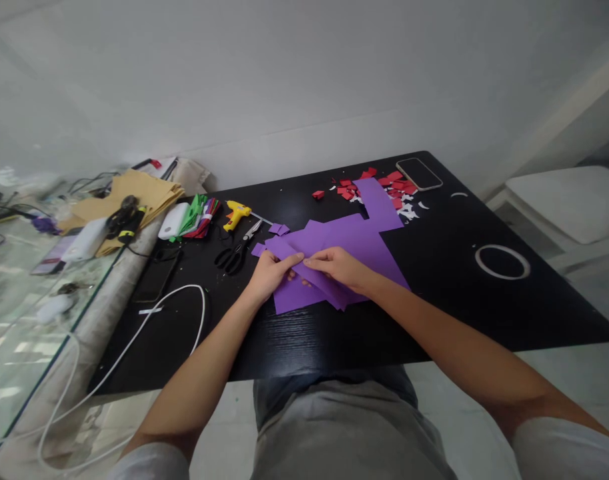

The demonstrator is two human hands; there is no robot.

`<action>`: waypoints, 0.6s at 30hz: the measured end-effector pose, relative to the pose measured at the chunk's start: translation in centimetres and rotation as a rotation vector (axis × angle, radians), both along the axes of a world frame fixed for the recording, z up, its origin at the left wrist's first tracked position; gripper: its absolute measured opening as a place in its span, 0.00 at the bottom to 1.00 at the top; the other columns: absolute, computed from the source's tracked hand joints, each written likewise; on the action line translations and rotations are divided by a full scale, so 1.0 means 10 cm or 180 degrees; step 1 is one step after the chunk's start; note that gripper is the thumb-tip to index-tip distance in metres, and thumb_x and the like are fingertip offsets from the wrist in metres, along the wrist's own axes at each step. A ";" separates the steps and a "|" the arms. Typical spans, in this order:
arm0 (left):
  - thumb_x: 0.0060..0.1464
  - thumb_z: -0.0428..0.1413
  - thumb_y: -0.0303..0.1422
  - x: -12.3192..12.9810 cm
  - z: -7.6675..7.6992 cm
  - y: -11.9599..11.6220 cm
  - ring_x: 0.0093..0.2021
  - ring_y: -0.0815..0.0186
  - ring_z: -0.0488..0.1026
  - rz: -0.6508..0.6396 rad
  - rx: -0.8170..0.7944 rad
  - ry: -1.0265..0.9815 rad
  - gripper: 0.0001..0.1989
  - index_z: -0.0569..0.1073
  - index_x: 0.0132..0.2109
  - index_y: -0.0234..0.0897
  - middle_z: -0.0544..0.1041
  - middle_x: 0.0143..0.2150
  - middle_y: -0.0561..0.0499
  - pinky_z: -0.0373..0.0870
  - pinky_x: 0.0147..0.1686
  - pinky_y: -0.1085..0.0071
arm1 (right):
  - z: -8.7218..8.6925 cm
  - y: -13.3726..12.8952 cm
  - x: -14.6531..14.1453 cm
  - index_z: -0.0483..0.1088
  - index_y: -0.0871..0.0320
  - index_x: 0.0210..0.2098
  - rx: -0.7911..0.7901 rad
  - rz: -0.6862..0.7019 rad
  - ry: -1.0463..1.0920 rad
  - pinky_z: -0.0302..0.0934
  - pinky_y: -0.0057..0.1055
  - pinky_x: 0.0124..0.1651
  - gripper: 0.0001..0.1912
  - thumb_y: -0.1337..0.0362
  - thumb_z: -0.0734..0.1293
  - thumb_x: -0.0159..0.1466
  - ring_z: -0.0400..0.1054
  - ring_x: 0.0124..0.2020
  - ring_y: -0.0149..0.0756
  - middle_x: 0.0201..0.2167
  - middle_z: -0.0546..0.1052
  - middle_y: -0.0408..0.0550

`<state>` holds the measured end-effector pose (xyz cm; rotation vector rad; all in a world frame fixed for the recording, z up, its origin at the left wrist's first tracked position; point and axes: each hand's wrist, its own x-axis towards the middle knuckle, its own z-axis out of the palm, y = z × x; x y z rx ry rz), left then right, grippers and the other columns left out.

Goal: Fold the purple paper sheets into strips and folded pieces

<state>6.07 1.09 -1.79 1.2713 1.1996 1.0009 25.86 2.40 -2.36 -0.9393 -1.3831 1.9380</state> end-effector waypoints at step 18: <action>0.52 0.68 0.47 -0.09 0.02 0.03 0.19 0.72 0.68 -0.0286 -0.0048 0.0348 0.22 0.76 0.25 0.32 0.74 0.19 0.50 0.64 0.22 0.74 | -0.06 0.01 0.00 0.83 0.59 0.34 -0.0065 0.0122 0.0167 0.71 0.39 0.50 0.20 0.47 0.78 0.57 0.79 0.35 0.38 0.32 0.85 0.50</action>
